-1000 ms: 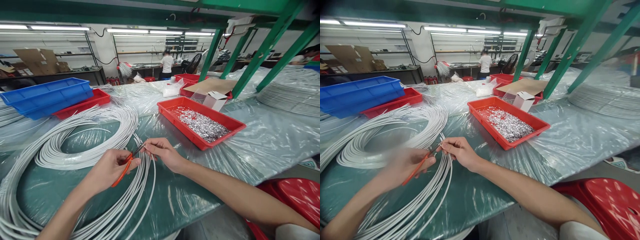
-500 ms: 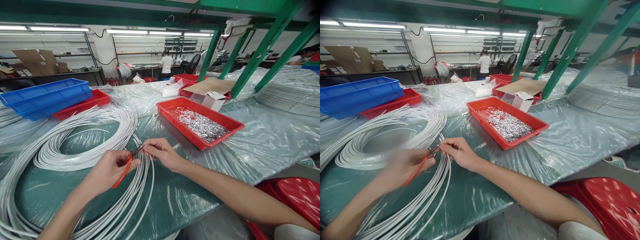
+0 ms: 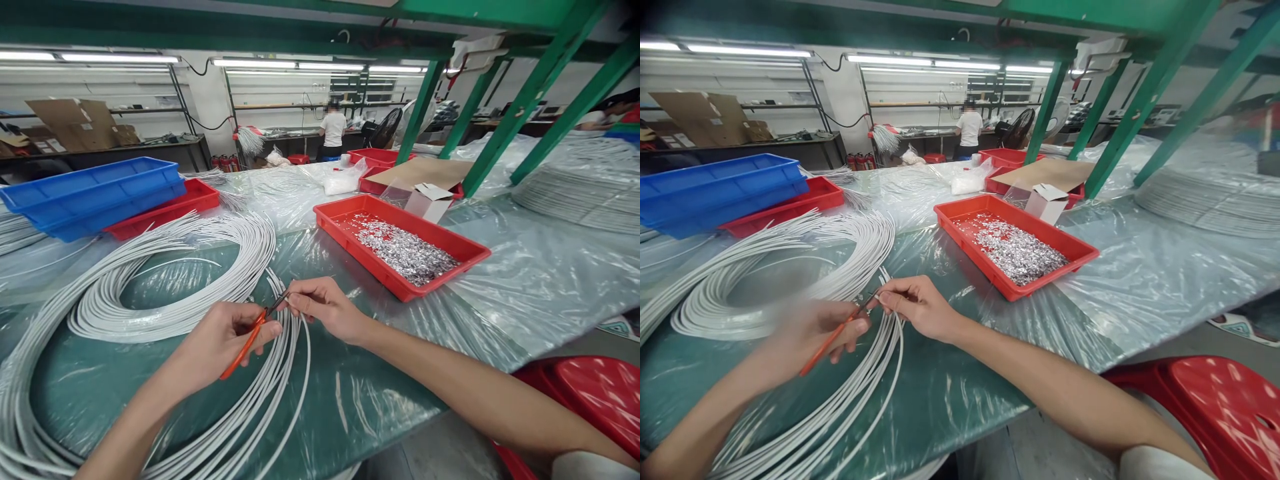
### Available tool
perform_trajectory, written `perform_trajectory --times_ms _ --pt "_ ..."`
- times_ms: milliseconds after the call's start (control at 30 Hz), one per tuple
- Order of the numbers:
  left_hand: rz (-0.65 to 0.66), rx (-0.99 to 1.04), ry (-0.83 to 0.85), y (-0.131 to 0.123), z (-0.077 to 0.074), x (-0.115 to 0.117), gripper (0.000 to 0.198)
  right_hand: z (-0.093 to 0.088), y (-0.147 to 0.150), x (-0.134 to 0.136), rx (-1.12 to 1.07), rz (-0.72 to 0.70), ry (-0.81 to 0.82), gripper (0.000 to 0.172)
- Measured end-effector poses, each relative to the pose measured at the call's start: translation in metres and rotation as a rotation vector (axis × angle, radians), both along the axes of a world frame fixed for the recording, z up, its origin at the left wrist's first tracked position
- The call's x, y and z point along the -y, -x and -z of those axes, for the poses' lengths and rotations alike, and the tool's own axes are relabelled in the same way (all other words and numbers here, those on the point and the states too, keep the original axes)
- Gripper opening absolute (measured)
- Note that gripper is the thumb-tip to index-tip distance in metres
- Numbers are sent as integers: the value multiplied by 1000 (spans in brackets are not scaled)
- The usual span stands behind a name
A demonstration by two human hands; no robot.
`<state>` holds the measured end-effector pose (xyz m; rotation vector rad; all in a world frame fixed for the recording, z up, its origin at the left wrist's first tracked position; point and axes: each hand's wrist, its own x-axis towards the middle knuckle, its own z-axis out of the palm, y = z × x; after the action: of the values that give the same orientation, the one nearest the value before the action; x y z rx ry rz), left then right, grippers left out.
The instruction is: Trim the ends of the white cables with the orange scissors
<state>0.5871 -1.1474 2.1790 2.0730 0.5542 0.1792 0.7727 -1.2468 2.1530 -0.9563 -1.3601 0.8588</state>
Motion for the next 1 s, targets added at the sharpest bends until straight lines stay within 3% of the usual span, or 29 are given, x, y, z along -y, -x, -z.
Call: perform_trajectory --times_ms 200,500,1000 --pt "5 -8 -141 2 -1 -2 33 0 1 -1 40 50 -15 33" --pt "-5 -32 -22 1 1 -2 34 0 -1 -1 64 59 -20 29" --pt "5 -68 -101 1 4 -2 35 -1 8 6 162 241 -95 30"
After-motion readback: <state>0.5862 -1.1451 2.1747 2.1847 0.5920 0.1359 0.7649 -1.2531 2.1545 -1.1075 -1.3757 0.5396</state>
